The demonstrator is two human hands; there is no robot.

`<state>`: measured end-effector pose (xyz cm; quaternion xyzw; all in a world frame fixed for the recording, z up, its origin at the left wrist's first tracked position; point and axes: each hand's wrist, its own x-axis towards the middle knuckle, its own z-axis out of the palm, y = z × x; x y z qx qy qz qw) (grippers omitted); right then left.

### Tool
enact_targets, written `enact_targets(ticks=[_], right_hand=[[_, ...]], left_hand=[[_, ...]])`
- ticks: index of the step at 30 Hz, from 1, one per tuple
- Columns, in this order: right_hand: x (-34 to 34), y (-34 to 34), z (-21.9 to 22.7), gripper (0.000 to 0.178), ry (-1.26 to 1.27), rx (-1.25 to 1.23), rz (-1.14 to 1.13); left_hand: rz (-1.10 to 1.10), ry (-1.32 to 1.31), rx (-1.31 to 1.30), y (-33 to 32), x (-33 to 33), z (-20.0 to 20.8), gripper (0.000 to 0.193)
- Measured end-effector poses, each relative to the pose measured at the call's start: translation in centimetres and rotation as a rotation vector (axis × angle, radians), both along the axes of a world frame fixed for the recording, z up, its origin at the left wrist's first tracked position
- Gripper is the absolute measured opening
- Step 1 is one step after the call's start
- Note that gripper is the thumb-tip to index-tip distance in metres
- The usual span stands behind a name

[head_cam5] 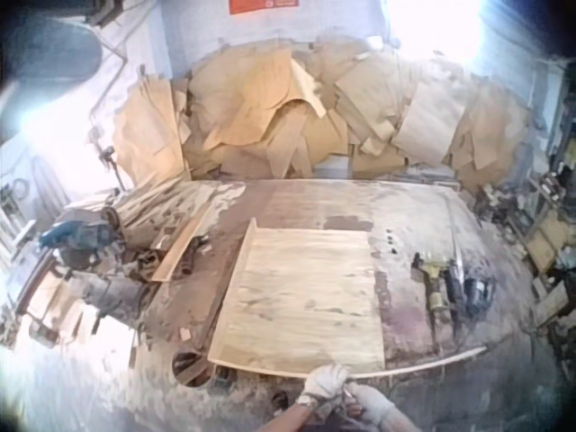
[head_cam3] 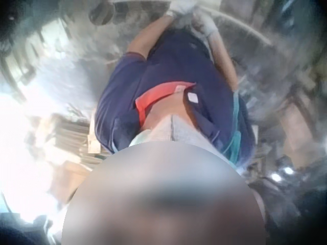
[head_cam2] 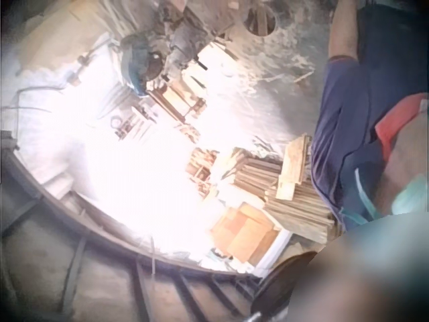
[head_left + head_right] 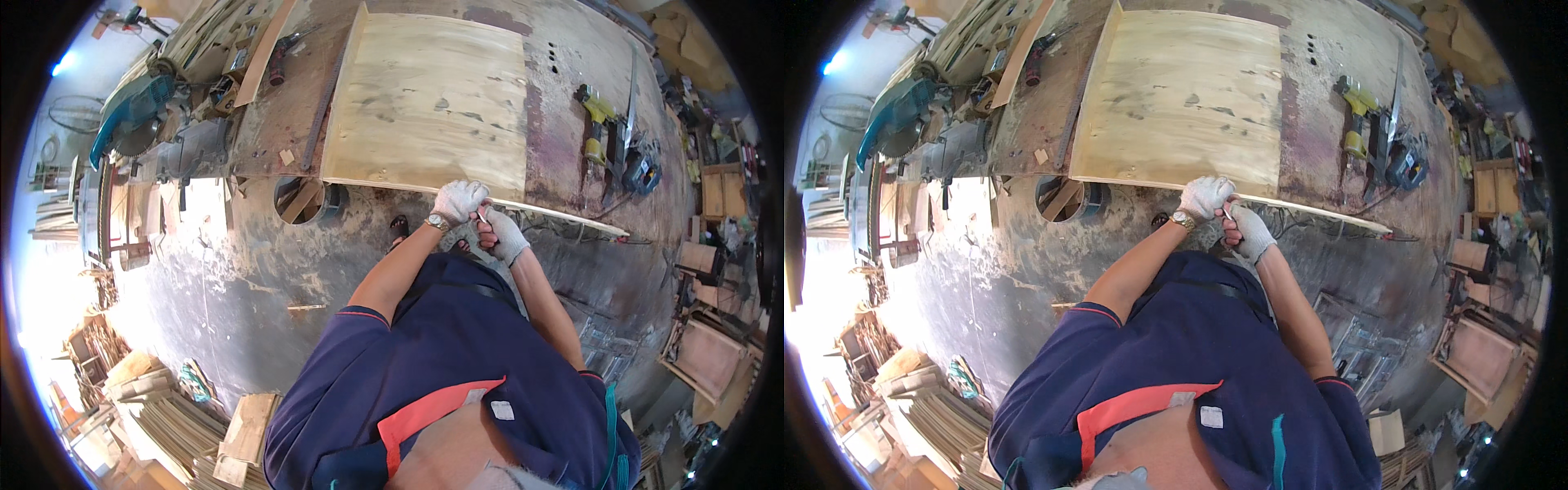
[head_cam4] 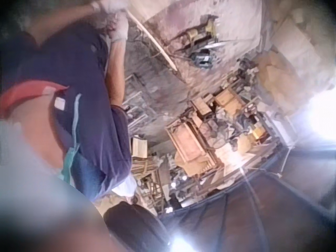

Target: The person assembles a wooden frame by positioning thin wooden strips along the edges of a plywood panel, using a nail gun to fasten them. They measure and cut additional strips with a miter saw, then attach them to the panel to form a rectangular frame.

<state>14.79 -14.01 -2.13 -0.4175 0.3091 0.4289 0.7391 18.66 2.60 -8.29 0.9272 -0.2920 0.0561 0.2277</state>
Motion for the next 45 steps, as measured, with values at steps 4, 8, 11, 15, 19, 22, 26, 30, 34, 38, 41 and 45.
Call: enact_targets(ticks=[4, 8, 11, 15, 19, 22, 26, 30, 34, 38, 41, 45], right_hand=[[-0.3, 0.8, 1.7, 0.022, -0.148, -0.219, 0.055], [-0.4, 0.3, 1.8, 0.026, -0.289, -0.467, 0.246], [-0.7, -0.6, 1.6, 0.034, -0.658, -0.828, 0.444], [-2.1, -2.6, 6.2, 0.036, -0.644, -0.767, 0.411], [-3.7, -6.2, 3.9, 0.039, -0.637, -0.842, 0.262], [-5.5, -10.0, -1.5, 0.040, -0.707, -1.093, 0.196], [-6.7, -12.1, -4.7, 0.041, -0.417, -0.755, -0.199], [-5.4, -12.0, -7.6, 0.039, -0.258, -0.415, -0.670], [-3.0, -10.0, -8.1, 0.045, -0.222, -0.236, -0.802], [-2.1, -8.3, -9.4, 0.045, -0.221, -0.131, -0.787], [-2.0, -7.1, -9.9, 0.042, -0.211, -0.105, -0.783], [-3.1, -6.8, -10.3, 0.034, -0.210, 0.145, -0.928]], left_hand=[[0.030, -0.003, 0.033, -0.2, -0.6, 0.5, 0.029], [0.008, 0.001, 0.037, -0.2, -0.6, 0.4, 0.024], [0.079, 0.018, 0.018, -0.8, 0.1, 0.7, 0.019], [0.077, 0.050, 0.021, -0.3, 0.0, 0.5, 0.017], [0.029, 0.035, 0.008, -0.2, -0.3, 1.7, 0.024], [-0.012, -0.020, 0.037, -0.5, -0.4, 1.9, 0.024], [-0.039, 0.053, 0.229, -0.7, 0.2, 2.1, 0.024], [-0.013, 0.119, 0.294, -0.7, 0.5, 1.8, 0.032], [-0.032, 0.064, 0.290, -0.4, 0.5, 2.6, 0.031], [-0.023, 0.000, 0.300, -0.3, 0.9, 1.8, 0.030], [-0.022, -0.025, 0.282, -0.3, 0.7, 1.6, 0.028], [-0.012, -0.015, 0.322, -0.1, 0.8, 1.5, 0.028]])
